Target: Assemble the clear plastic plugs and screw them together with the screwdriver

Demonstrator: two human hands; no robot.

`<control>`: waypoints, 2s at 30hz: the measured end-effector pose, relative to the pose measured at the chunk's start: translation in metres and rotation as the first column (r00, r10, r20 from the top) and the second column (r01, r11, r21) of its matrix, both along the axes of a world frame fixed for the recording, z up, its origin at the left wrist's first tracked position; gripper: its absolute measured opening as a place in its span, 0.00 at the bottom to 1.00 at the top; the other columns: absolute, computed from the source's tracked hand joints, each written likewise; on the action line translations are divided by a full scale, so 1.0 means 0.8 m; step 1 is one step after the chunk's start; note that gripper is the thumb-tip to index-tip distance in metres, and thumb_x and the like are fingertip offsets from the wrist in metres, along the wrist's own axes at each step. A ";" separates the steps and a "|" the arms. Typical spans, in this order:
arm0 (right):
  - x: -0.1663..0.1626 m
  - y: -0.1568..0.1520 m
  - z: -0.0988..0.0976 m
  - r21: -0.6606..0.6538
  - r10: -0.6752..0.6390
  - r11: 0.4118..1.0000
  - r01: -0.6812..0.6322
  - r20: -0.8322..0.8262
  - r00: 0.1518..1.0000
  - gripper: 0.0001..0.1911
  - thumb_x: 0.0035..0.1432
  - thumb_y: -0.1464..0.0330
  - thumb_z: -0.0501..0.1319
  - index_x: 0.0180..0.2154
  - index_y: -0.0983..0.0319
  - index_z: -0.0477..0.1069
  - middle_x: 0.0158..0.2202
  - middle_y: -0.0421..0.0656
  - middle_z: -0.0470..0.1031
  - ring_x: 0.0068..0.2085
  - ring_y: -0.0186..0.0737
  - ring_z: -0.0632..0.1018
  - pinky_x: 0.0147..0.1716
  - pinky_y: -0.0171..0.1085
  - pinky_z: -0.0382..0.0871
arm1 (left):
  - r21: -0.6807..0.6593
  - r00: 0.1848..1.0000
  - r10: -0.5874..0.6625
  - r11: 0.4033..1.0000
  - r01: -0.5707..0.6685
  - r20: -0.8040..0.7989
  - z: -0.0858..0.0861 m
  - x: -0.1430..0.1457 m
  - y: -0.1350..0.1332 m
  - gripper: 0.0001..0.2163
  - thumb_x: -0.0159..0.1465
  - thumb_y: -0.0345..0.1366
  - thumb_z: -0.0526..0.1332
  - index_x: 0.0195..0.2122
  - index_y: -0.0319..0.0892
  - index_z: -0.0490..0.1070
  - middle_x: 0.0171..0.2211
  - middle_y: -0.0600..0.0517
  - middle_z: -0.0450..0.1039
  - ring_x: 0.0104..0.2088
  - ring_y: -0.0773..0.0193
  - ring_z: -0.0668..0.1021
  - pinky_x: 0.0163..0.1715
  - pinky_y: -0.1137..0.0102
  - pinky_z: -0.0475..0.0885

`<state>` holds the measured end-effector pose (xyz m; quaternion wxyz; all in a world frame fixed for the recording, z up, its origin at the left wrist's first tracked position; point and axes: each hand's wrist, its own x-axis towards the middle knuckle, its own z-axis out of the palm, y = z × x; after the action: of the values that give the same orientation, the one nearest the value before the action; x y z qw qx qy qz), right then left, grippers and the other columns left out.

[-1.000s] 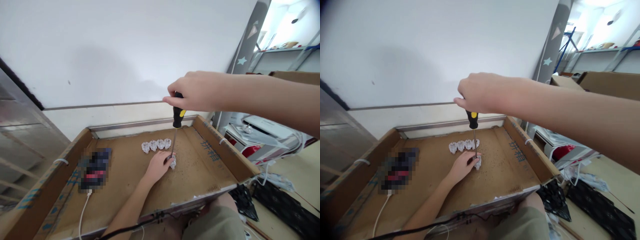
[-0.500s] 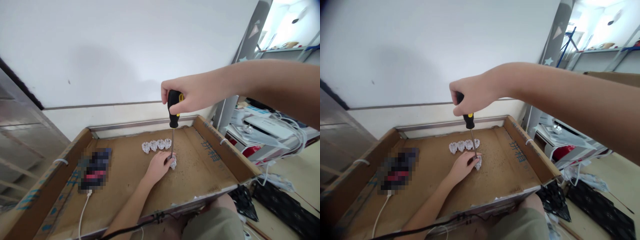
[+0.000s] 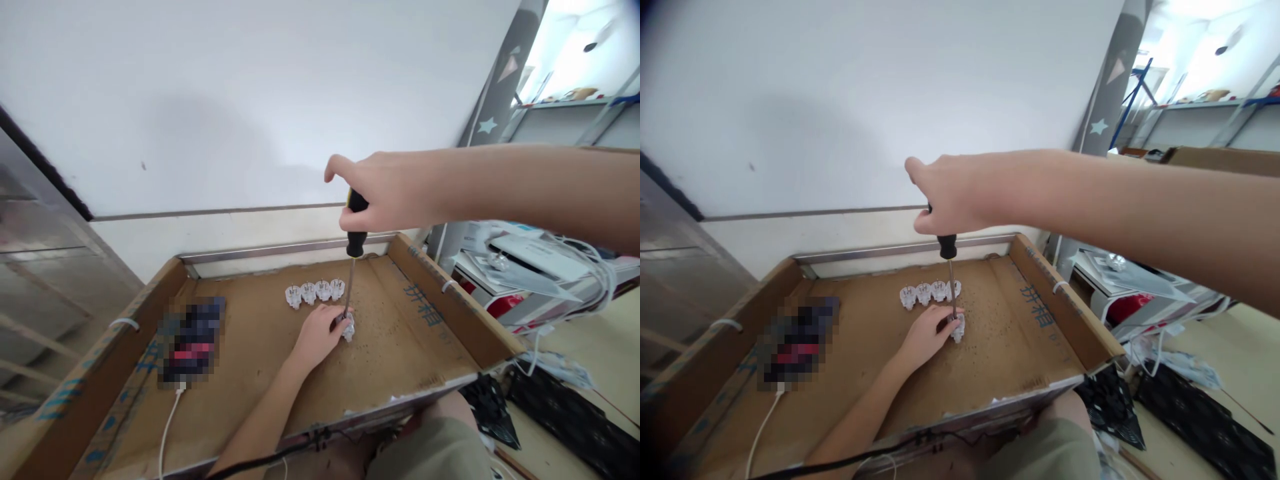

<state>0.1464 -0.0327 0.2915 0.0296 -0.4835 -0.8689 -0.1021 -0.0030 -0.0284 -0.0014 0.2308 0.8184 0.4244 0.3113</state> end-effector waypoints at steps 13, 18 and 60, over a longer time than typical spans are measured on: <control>-0.005 -0.004 0.003 -0.055 0.140 0.988 -0.141 -0.027 0.990 0.24 0.50 0.58 0.57 0.51 0.53 0.62 0.42 0.41 0.72 0.32 0.33 0.70 0.28 0.33 0.56 | 0.013 1.000 0.010 1.000 -0.010 -0.005 0.000 0.000 -0.001 0.13 0.65 0.37 0.54 0.49 0.47 0.71 0.44 0.52 0.75 0.41 0.59 0.72 0.45 0.64 0.67; -0.005 -0.008 0.016 -0.203 0.009 0.979 0.010 0.089 0.996 0.22 0.47 0.59 0.62 0.46 0.53 0.67 0.28 0.38 0.72 0.27 0.32 0.69 0.26 0.33 0.55 | 0.023 1.000 0.006 1.000 -0.005 -0.023 0.002 0.001 -0.002 0.12 0.65 0.36 0.55 0.49 0.48 0.71 0.44 0.53 0.75 0.41 0.59 0.72 0.45 0.65 0.67; -0.020 0.002 0.029 -0.194 -0.024 0.978 0.077 0.261 0.965 0.25 0.46 0.54 0.61 0.48 0.45 0.64 0.33 0.36 0.72 0.25 0.32 0.69 0.28 0.36 0.59 | 0.031 0.997 0.050 0.998 -0.048 -0.058 0.006 0.003 -0.004 0.10 0.63 0.35 0.56 0.44 0.47 0.72 0.39 0.54 0.76 0.39 0.60 0.73 0.41 0.67 0.68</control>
<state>0.1305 -0.0309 0.3147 -0.1352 -0.4888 -0.8585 -0.0756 -0.0009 -0.0315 0.0036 0.1987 0.8198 0.4462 0.2989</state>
